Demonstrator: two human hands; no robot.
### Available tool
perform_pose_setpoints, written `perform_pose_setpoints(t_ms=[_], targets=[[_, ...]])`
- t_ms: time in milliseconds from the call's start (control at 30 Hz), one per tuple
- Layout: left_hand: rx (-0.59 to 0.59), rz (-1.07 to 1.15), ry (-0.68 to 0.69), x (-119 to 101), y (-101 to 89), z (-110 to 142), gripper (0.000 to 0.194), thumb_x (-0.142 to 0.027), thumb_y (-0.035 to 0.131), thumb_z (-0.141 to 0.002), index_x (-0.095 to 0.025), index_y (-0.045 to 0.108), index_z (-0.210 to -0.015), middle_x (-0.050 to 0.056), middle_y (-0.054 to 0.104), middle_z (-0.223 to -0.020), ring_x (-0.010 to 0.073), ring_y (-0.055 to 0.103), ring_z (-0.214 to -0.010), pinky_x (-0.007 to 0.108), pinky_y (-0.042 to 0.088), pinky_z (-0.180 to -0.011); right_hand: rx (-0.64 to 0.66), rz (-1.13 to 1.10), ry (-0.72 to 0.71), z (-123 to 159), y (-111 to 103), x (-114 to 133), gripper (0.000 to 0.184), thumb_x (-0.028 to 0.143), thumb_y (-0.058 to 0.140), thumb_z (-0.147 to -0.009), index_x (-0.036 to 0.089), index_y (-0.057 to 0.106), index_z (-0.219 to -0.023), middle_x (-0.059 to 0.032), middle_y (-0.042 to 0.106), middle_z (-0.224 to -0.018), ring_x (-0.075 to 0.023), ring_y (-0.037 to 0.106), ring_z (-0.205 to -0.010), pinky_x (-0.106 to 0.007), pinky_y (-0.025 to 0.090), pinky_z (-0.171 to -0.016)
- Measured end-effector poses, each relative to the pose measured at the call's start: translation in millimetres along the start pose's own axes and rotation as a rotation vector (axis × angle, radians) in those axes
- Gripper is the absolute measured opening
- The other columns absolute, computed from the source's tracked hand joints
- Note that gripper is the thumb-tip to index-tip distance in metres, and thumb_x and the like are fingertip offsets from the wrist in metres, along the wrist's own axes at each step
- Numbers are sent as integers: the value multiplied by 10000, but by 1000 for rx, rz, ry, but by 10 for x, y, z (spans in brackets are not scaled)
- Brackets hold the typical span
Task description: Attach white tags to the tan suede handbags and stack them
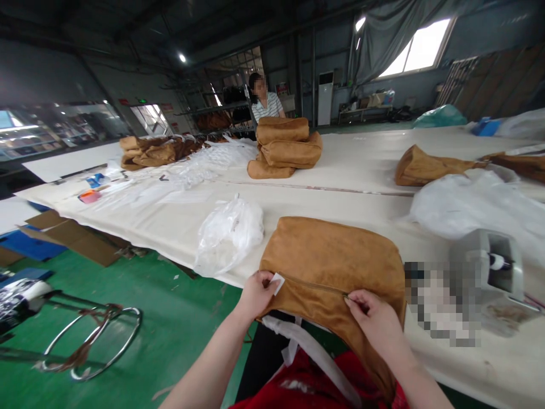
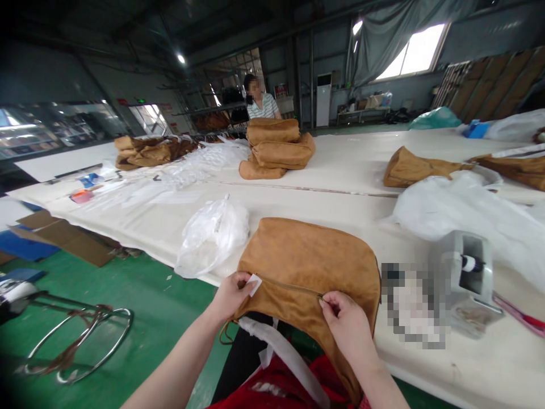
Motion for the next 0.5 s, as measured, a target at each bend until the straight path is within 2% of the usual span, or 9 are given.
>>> perform_pose_setpoints(t_ms=[67, 133, 200, 233, 267, 333, 400, 433, 500], targets=[[-28, -23, -2, -18, -26, 92, 197, -333, 600, -786, -175, 675, -695, 34, 665, -729, 195, 641, -711, 296, 511, -690, 4, -57, 31, 25, 49, 15, 255, 449, 536, -857, 236, 659, -792, -40, 722, -806, -217, 672, -746, -316, 514, -710], [-172, -79, 46, -159, -166, 203, 169, -317, 614, -785, -182, 696, -726, 90, 664, -968, 247, 635, -928, 363, 497, -857, -3, -104, 54, 35, 89, 49, 268, 463, 555, -848, 232, 673, -784, -39, 727, -792, -213, 673, -720, -310, 524, -696], [-378, -140, 169, -442, -311, 376, 154, -317, 621, -804, -196, 714, -780, 120, 573, -1232, 291, 542, -1152, 419, 416, -1007, -1, -145, 62, 34, 143, 96, 278, 468, 561, -846, 229, 682, -772, -38, 730, -771, -207, 670, -689, -302, 531, -671], [-436, -145, 242, -597, -312, 466, 153, -319, 616, -820, -205, 717, -807, 116, 538, -1294, 291, 511, -1195, 420, 393, -1035, 1, -164, 65, 35, 169, 115, 280, 467, 564, -846, 227, 686, -770, -38, 730, -766, -207, 671, -683, -300, 534, -667], [-420, -125, 298, -725, -232, 522, 155, -319, 607, -835, -210, 717, -825, 108, 556, -1276, 276, 530, -1170, 399, 410, -1018, 2, -182, 68, 37, 192, 128, 282, 466, 564, -846, 224, 690, -773, -40, 732, -766, -207, 673, -685, -302, 536, -670], [-175, -32, 304, -848, 153, 525, 168, -313, 586, -853, -207, 710, -813, 77, 667, -1032, 214, 623, -932, 308, 495, -843, 5, -213, 71, 53, 224, 136, 285, 463, 567, -845, 216, 701, -797, -48, 738, -787, -215, 681, -713, -310, 541, -695], [116, 52, 210, -828, 630, 517, 199, -293, 563, -853, -188, 690, -742, 22, 661, -731, 155, 597, -671, 232, 473, -630, 0, -231, 82, 83, 227, 112, 280, 457, 575, -839, 213, 713, -832, -55, 746, -830, -227, 691, -767, -321, 546, -735], [215, 78, 157, -792, 825, 518, 213, -278, 553, -846, -179, 677, -704, 4, 634, -649, 138, 564, -605, 214, 439, -568, -2, -233, 89, 101, 222, 95, 276, 451, 580, -836, 213, 718, -849, -57, 749, -857, -233, 695, -798, -325, 548, -755], [290, 97, 91, -731, 1071, 496, 230, -263, 545, -825, -165, 653, -648, -5, 612, -600, 124, 529, -565, 201, 390, -520, 1, -234, 101, 138, 214, 63, 273, 447, 587, -834, 216, 725, -876, -57, 752, -898, -237, 700, -839, -327, 550, -783]])
Point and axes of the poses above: each hand's wrist, its own z-axis away from the middle knuckle, its own y-axis out of the palm, x = y × z, the point moved 10 cm from there along -z, towards the middle knuckle
